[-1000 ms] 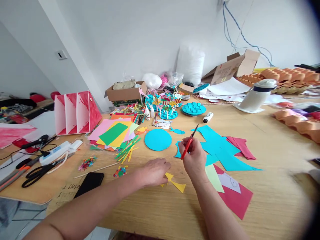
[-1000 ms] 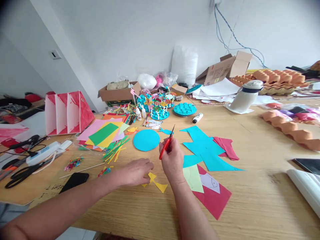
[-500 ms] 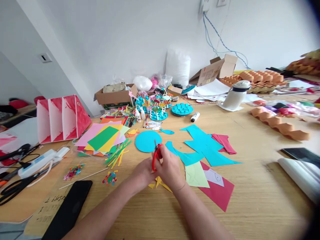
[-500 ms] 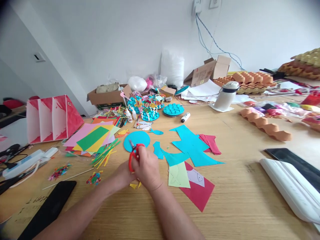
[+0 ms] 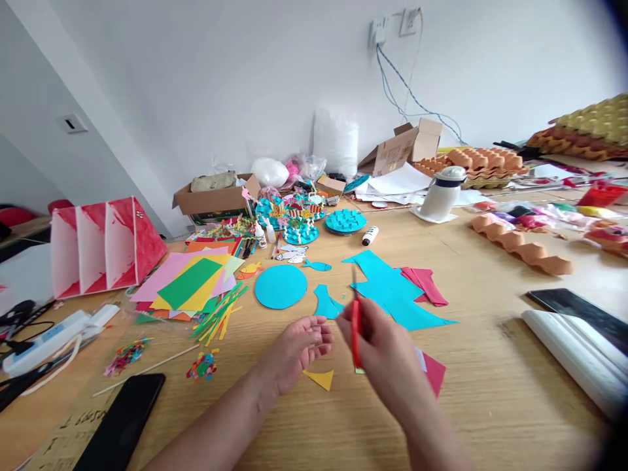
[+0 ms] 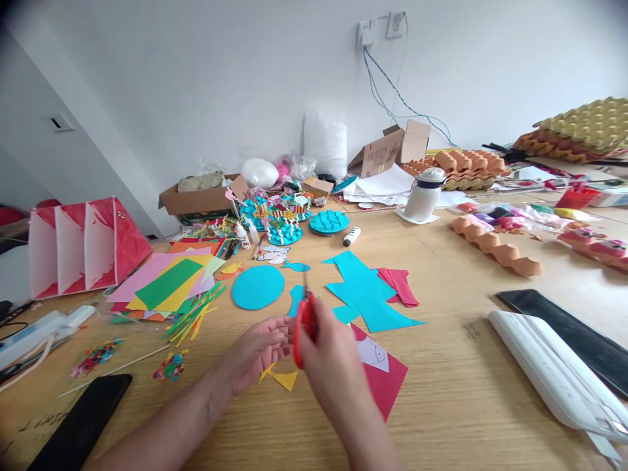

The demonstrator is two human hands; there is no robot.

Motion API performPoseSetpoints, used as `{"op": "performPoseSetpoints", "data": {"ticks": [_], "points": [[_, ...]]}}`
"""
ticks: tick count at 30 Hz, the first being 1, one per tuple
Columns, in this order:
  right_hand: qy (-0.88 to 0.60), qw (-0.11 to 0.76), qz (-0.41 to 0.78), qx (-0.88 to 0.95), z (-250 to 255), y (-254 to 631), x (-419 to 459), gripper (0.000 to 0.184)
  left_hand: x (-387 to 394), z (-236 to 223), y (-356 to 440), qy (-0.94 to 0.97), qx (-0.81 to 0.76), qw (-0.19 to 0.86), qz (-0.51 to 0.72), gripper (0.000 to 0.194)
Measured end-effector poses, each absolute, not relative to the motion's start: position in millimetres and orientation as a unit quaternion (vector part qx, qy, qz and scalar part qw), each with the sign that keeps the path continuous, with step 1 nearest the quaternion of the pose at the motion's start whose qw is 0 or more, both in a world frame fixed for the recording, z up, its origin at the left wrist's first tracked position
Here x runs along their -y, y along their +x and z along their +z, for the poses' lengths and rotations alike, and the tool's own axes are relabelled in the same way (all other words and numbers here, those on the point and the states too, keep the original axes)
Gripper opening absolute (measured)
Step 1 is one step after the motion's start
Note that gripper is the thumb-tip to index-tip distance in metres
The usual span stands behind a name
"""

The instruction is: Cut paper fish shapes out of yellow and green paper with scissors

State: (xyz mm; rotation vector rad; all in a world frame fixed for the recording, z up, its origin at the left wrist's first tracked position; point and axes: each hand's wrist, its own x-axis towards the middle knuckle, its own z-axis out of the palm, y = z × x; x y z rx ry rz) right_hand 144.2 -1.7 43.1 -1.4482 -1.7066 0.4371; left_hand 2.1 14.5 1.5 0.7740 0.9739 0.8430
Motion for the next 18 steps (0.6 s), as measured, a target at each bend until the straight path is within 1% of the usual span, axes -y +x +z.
{"op": "performPoseSetpoints", "data": {"ticks": [1, 4, 6, 9, 12, 18], "points": [[-0.622, 0.387, 0.195, 0.653, 38.8, 160.5, 4.7, 0.013, -12.7, 3.6, 3.1, 0.299, -0.42, 0.76, 0.396, 0.028], [-0.706, 0.3, 0.215, 0.605, 18.0, 203.8, 12.2, 0.023, -10.0, 7.2, 10.8, 0.235, -0.434, 0.766, 0.411, 0.03], [-0.736, 0.267, 0.237, 0.575, 3.4, 223.1, 15.7, 0.025, -9.5, 7.7, 18.3, 0.22, -0.44, 0.77, 0.407, 0.034], [-0.747, 0.255, 0.271, 0.551, -11.1, 236.1, 19.4, 0.026, -8.8, 6.5, 28.2, 0.224, -0.439, 0.777, 0.391, 0.042], [-0.755, 0.253, 0.265, 0.543, -16.1, 236.3, 20.2, 0.024, -7.1, 5.4, 34.1, 0.227, -0.435, 0.787, 0.373, 0.048], [-0.756, 0.256, 0.259, 0.544, -18.4, 226.9, 13.7, 0.024, -4.2, 7.3, 40.5, 0.239, -0.42, 0.8, 0.355, 0.043]]}}
